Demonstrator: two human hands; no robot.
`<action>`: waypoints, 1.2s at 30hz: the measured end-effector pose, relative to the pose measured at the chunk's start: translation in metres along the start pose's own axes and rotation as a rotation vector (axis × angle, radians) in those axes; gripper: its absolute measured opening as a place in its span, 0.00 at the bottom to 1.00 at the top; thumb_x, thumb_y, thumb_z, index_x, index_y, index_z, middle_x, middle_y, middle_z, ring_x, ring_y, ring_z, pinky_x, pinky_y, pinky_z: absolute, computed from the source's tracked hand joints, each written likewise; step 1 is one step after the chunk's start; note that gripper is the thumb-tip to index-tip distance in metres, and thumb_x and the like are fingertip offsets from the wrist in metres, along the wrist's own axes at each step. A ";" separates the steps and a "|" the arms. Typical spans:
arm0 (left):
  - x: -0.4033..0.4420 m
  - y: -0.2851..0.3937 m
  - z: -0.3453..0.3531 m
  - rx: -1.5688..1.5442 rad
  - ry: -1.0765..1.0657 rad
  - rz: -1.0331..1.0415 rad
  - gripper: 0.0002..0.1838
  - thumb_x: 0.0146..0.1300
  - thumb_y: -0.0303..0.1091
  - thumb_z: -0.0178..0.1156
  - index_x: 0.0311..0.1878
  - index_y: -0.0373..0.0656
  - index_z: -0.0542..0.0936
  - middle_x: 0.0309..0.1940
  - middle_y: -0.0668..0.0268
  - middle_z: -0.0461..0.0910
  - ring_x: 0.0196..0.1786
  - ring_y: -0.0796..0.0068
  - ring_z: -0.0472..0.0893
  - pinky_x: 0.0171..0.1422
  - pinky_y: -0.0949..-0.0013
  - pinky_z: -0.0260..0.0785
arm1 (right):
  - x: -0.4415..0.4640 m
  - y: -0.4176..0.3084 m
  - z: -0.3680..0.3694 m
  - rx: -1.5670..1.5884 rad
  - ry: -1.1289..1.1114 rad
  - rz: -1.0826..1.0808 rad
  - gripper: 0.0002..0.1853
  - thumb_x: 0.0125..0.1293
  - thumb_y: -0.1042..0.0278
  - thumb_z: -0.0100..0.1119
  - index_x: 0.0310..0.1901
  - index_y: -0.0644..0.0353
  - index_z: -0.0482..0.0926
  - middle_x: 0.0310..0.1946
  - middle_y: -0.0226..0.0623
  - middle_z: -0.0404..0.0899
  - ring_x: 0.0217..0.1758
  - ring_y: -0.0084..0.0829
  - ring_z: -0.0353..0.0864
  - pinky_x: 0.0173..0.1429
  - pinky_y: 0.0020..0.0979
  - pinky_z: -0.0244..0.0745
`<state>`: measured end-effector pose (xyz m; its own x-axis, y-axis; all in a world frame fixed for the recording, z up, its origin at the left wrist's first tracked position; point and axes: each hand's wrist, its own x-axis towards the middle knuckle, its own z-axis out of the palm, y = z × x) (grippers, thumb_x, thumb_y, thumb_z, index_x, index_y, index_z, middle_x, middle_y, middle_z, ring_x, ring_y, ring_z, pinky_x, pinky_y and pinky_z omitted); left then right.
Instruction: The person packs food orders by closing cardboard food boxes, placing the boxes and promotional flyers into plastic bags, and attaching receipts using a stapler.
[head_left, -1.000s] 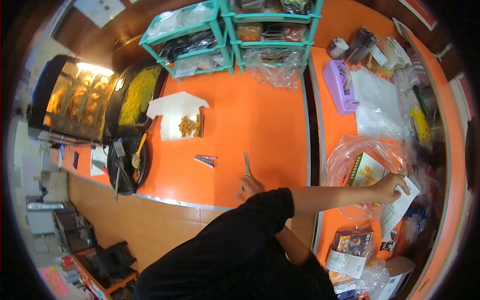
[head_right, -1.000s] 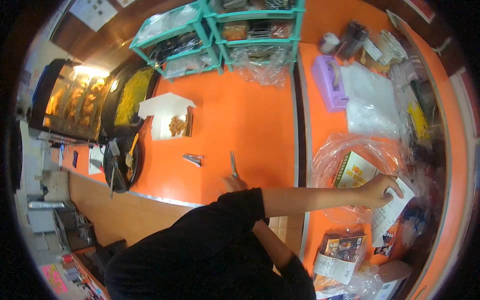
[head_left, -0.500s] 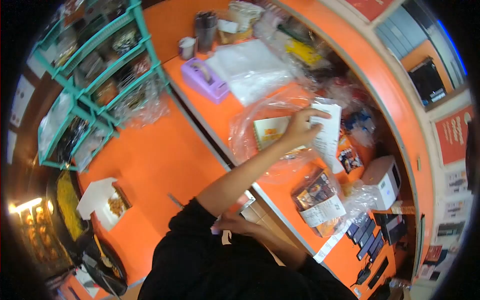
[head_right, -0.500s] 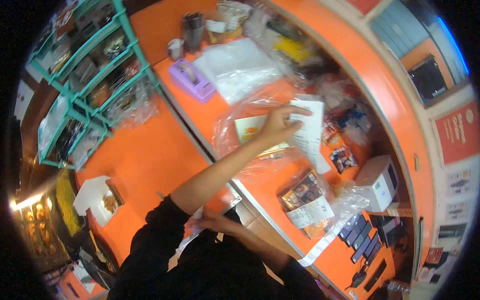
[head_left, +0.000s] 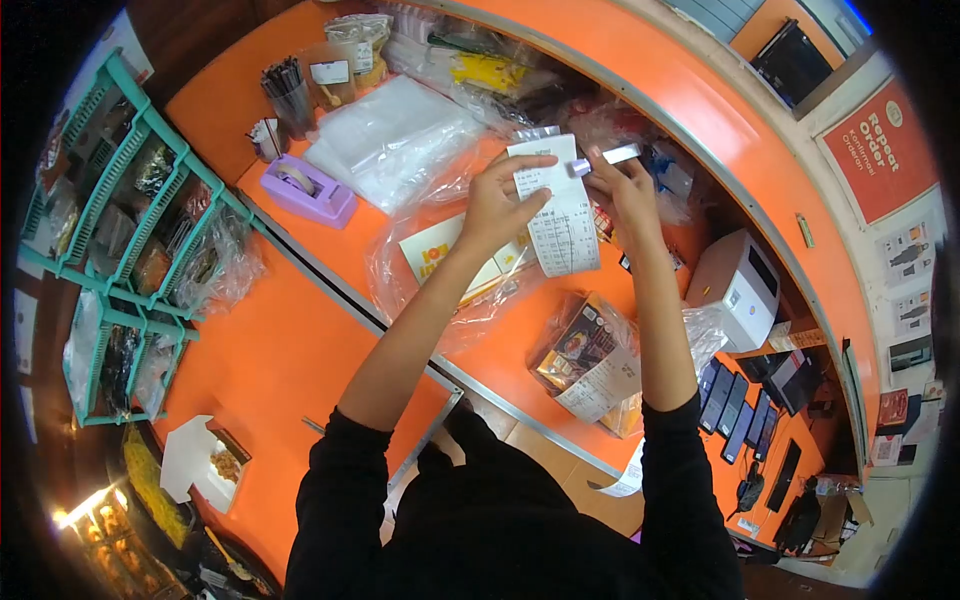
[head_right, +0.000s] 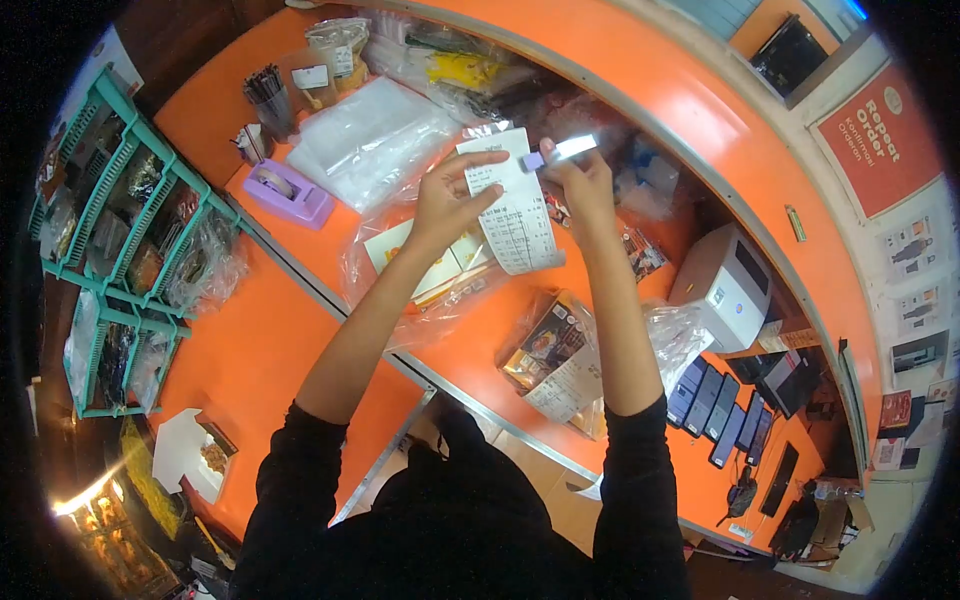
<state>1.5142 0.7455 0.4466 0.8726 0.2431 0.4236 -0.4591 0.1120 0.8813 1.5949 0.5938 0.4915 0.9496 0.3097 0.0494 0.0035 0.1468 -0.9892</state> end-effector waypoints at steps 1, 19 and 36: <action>0.001 -0.001 0.000 0.016 0.005 -0.002 0.19 0.53 0.12 0.58 0.50 0.34 0.78 0.51 0.62 0.74 0.51 0.70 0.80 0.53 0.73 0.76 | 0.001 -0.002 0.000 0.004 0.002 0.009 0.21 0.59 0.63 0.67 0.46 0.69 0.71 0.39 0.42 0.78 0.42 0.31 0.81 0.45 0.31 0.79; 0.010 0.008 0.010 0.063 0.058 -0.133 0.21 0.55 0.17 0.60 0.54 0.35 0.76 0.41 0.57 0.81 0.40 0.72 0.83 0.40 0.76 0.76 | -0.002 -0.009 -0.002 -0.004 -0.076 0.024 0.19 0.56 0.62 0.69 0.41 0.68 0.76 0.33 0.40 0.80 0.33 0.27 0.80 0.40 0.27 0.76; 0.001 0.019 0.032 -0.012 0.077 -0.042 0.24 0.52 0.14 0.60 0.54 0.39 0.79 0.47 0.63 0.74 0.44 0.73 0.80 0.50 0.75 0.74 | 0.015 0.010 -0.011 -0.415 0.198 -0.354 0.24 0.50 0.53 0.73 0.37 0.66 0.77 0.28 0.41 0.83 0.32 0.30 0.83 0.40 0.33 0.76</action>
<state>1.5120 0.7174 0.4701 0.8759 0.3117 0.3684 -0.4247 0.1353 0.8952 1.6122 0.5898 0.4812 0.9086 0.1208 0.3997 0.4162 -0.1833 -0.8906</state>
